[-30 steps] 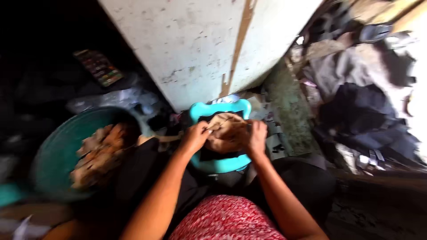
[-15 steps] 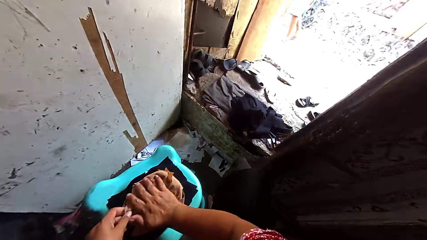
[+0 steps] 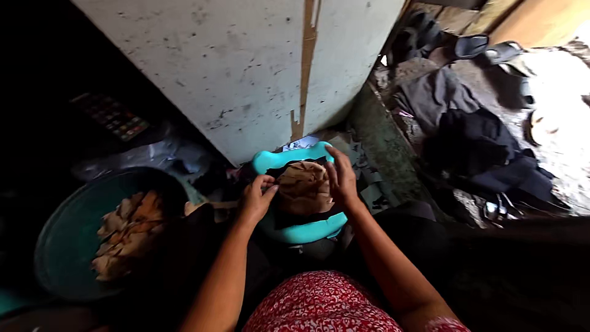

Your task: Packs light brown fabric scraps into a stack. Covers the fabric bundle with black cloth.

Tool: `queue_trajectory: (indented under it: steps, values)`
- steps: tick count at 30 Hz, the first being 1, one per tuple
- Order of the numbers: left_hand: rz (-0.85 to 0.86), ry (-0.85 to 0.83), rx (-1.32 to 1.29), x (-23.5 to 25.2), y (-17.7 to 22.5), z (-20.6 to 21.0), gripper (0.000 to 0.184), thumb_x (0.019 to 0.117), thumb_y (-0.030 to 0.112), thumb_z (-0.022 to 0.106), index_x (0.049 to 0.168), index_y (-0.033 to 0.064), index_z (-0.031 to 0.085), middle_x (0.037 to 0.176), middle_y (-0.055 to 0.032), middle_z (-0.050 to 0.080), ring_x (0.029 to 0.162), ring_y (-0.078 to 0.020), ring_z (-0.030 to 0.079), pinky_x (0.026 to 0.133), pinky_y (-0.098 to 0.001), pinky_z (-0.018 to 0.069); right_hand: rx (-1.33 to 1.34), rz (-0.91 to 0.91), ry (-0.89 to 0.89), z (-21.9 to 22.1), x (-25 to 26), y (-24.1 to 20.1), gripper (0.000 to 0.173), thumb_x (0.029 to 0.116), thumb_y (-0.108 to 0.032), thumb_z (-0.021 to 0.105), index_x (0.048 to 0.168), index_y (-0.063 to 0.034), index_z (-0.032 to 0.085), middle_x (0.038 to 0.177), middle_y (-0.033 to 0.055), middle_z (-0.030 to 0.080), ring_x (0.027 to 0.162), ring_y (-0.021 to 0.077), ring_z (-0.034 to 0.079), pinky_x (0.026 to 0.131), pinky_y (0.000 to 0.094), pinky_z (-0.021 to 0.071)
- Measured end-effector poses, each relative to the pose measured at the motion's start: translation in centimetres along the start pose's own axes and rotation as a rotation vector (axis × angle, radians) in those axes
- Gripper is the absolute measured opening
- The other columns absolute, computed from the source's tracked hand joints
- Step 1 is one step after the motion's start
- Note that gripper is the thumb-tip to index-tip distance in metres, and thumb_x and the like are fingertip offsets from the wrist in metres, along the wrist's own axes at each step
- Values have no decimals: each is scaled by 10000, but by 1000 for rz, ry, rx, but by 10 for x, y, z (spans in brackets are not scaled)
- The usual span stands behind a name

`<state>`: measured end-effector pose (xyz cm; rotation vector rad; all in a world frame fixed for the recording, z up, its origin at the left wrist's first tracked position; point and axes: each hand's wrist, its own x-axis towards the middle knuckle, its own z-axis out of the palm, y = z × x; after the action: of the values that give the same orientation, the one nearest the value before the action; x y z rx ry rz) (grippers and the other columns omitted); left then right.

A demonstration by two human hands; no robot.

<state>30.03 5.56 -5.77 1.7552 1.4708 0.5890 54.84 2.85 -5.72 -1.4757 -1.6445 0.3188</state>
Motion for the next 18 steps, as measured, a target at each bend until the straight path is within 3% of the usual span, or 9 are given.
queue_trajectory:
  steps: [3,5,7,15,18]
  values:
    - [51,-68,-47,-2,4,1,303,969,212,708,1194,15,662,1099,-138,704,945,-220,692,866,-429,568,-234,4,-104,15,-8,6,498,1073,-317,407,1456,-29,542,1522,206,500,1461,401,404,1192,610,300]
    - [48,-167,-19,-2,9,6,353,931,231,753,1194,15,659,1085,-134,697,931,-210,685,857,-405,568,-367,-40,-231,37,-19,9,646,1073,-520,305,1503,-88,516,1574,210,439,1494,419,348,1197,664,245]
    - [23,-216,54,-1,13,14,389,896,204,785,1204,5,655,1075,-145,684,922,-227,672,859,-406,560,-435,-84,-270,58,-30,18,713,1054,-609,221,1524,-156,507,1602,183,413,1509,408,325,1194,691,212]
    - [-17,-277,229,8,9,34,388,896,160,770,1213,-4,617,1062,-172,648,980,-289,644,906,-457,534,-520,-138,-213,78,-45,46,752,1035,-637,146,1523,-196,511,1599,174,422,1499,401,350,1176,684,246]
    - [-36,-264,202,6,11,33,385,897,154,772,1212,-7,618,1071,-175,649,981,-286,649,906,-454,540,-440,-99,-301,70,-39,40,725,1034,-645,207,1536,-209,495,1613,165,402,1513,397,322,1177,693,222]
